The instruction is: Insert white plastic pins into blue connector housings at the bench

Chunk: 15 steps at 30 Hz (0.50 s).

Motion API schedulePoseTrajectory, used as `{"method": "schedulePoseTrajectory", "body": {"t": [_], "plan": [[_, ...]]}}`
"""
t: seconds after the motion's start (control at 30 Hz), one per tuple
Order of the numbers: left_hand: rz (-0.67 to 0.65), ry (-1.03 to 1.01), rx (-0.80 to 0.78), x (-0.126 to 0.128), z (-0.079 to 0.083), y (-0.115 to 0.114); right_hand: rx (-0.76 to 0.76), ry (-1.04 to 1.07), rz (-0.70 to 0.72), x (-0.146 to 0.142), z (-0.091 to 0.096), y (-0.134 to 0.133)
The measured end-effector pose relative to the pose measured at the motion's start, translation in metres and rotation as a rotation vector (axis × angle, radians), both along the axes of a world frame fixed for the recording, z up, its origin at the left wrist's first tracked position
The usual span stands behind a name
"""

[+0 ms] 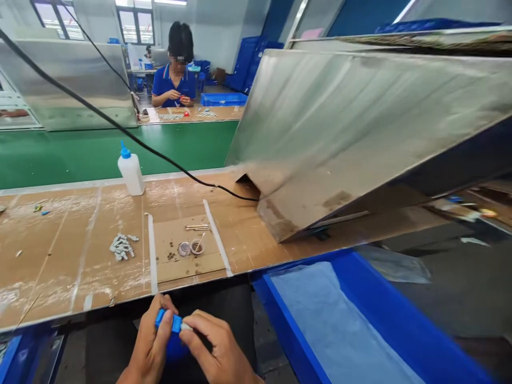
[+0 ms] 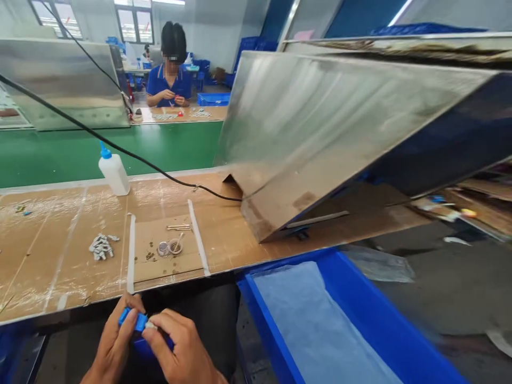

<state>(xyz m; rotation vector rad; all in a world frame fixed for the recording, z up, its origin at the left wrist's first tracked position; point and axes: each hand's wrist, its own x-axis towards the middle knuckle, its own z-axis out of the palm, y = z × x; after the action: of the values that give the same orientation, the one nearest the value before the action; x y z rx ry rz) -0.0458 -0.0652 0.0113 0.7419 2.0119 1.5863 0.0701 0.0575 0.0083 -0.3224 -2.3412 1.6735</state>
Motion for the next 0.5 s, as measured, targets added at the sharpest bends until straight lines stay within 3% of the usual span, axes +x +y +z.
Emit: {"method": "schedulePoseTrajectory", "body": {"t": [0.23,0.5], "plan": [[-0.15,0.035,0.103,-0.005,-0.002,0.011,0.093,0.172,-0.044,0.005,0.009,0.008],[-0.194,0.022,0.045,-0.007,-0.009,-0.001,0.171,0.171,-0.012,0.005,-0.002,0.0]]}}
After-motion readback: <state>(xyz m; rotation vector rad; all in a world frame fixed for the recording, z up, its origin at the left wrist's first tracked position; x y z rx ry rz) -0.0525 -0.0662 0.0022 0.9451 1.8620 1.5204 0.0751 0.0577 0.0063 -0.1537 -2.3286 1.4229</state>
